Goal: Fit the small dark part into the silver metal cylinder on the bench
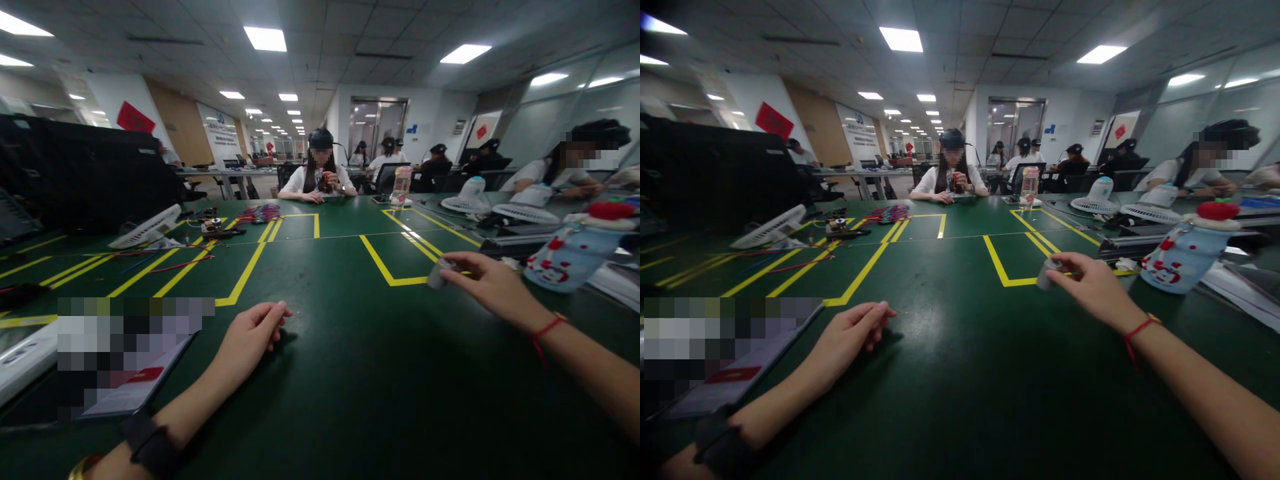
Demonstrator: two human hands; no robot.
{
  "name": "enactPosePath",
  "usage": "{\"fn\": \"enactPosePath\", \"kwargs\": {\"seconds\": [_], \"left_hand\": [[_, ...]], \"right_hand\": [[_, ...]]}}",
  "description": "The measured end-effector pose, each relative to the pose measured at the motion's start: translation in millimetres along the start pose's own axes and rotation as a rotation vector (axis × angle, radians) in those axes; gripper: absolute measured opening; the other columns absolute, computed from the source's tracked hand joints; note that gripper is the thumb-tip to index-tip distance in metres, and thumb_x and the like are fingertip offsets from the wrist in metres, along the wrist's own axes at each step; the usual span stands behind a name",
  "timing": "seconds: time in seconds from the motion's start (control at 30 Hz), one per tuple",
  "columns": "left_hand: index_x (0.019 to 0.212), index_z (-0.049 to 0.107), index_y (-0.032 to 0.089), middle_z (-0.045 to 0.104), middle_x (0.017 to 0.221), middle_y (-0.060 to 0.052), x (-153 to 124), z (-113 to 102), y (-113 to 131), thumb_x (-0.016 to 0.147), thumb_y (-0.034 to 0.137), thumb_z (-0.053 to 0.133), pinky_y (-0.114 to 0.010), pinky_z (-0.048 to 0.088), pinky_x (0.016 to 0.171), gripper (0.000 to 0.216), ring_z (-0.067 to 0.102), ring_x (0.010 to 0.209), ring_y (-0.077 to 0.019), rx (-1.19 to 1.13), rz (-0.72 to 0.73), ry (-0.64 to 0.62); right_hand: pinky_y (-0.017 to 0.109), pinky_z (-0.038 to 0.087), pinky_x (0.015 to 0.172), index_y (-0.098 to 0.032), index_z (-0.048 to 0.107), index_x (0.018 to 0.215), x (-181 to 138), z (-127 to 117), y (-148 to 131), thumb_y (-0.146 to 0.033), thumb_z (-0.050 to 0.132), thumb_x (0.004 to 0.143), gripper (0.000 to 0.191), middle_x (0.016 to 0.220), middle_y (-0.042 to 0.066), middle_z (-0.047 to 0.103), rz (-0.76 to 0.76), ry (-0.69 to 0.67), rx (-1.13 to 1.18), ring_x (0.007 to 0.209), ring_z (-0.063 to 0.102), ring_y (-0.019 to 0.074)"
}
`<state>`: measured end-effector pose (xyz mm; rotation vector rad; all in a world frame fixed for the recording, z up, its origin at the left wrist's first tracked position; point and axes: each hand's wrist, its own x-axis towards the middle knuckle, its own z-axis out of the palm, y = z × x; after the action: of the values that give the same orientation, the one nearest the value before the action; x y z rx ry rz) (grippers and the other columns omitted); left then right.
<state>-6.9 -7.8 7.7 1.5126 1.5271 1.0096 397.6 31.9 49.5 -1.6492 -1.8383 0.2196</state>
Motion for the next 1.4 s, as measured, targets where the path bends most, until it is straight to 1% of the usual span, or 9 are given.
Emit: {"fn": "enactPosePath", "kwargs": {"seconds": [0.17,0.27,0.37,0.43,0.6,0.73,0.9,1.2,1.4], "left_hand": [[0.087,0.066,0.018,0.053,0.059,0.003,1,0,-2,0.079,0.055,0.047,-0.023,0.039,0.049,0.043,0.049,0.051,-0.0130,0.003,0.004,-0.008],[0.088,0.066,0.017,0.053,0.061,0.002,2,-1,-1,0.080,0.054,0.046,-0.023,0.038,0.048,0.043,0.050,0.052,-0.0136,0.018,-0.003,-0.016],[0.092,0.067,0.019,0.061,0.074,-0.002,-2,3,5,0.082,0.050,0.047,-0.025,0.041,0.053,0.039,0.055,0.062,-0.0160,0.067,0.054,-0.025],[0.098,0.067,0.023,0.063,0.091,-0.005,-8,9,15,0.085,0.045,0.047,-0.028,0.045,0.067,0.033,0.058,0.079,-0.0188,0.094,0.176,-0.044],[0.112,0.063,0.032,0.056,0.113,-0.004,-27,39,46,0.088,0.034,0.046,-0.035,0.039,0.093,0.030,0.050,0.107,-0.0217,0.128,0.397,-0.210],[0.086,0.072,0.026,0.059,0.097,-0.004,-30,55,58,0.084,0.030,0.053,-0.033,0.043,0.084,0.019,0.054,0.094,-0.0201,0.138,0.417,-0.160],[0.085,0.070,0.025,0.058,0.088,-0.002,-29,52,52,0.082,0.035,0.057,-0.030,0.043,0.069,0.017,0.055,0.080,-0.0175,0.130,0.322,-0.025],[0.081,0.073,0.032,0.061,0.083,0.000,-23,61,22,0.074,0.033,0.067,-0.034,0.039,0.076,0.009,0.053,0.085,-0.0210,0.435,0.356,-0.163],[0.096,0.071,0.028,0.063,0.087,-0.002,-17,50,24,0.079,0.036,0.060,-0.031,0.041,0.075,0.022,0.055,0.084,-0.0204,0.312,0.314,-0.195]], "right_hand": [[0.033,0.048,0.086,-0.023,0.054,0.120,-48,58,-89,-0.035,0.054,0.082,0.039,0.116,0.006,0.058,-0.324,-0.186,0.307,0.098,0.058,0.0168],[0.033,0.045,0.091,-0.024,0.054,0.118,-69,79,-115,-0.029,0.054,0.082,0.036,0.114,0.005,0.058,-0.434,-0.297,0.366,0.102,0.056,0.0151],[0.034,0.046,0.091,-0.025,0.049,0.123,-77,90,-117,-0.027,0.053,0.082,0.041,0.115,0.006,0.057,-0.398,-0.360,0.430,0.101,0.056,0.0153],[0.036,0.046,0.092,-0.026,0.040,0.129,-78,93,-112,-0.028,0.057,0.079,0.053,0.116,0.006,0.058,-0.325,-0.369,0.469,0.102,0.057,0.0160],[0.035,0.044,0.093,-0.023,0.036,0.128,-77,98,-108,-0.024,0.064,0.074,0.061,0.113,0.005,0.061,-0.261,-0.401,0.551,0.104,0.057,0.0157],[0.032,0.045,0.090,-0.023,0.041,0.123,-75,97,-113,-0.023,0.064,0.074,0.053,0.112,0.004,0.061,-0.285,-0.408,0.573,0.102,0.058,0.0144],[0.027,0.046,0.082,-0.023,0.052,0.111,-75,94,-114,-0.018,0.059,0.074,0.038,0.104,0.001,0.061,-0.338,-0.303,0.455,0.091,0.058,0.0124],[0.024,0.045,0.077,-0.022,0.051,0.105,-74,95,-111,-0.017,0.058,0.072,0.035,0.098,0.000,0.059,-0.312,-0.263,0.409,0.085,0.055,0.0105],[0.025,0.045,0.077,-0.022,0.051,0.105,-77,94,-114,-0.019,0.059,0.072,0.035,0.099,0.001,0.059,-0.300,-0.283,0.396,0.086,0.055,0.0115]]}}
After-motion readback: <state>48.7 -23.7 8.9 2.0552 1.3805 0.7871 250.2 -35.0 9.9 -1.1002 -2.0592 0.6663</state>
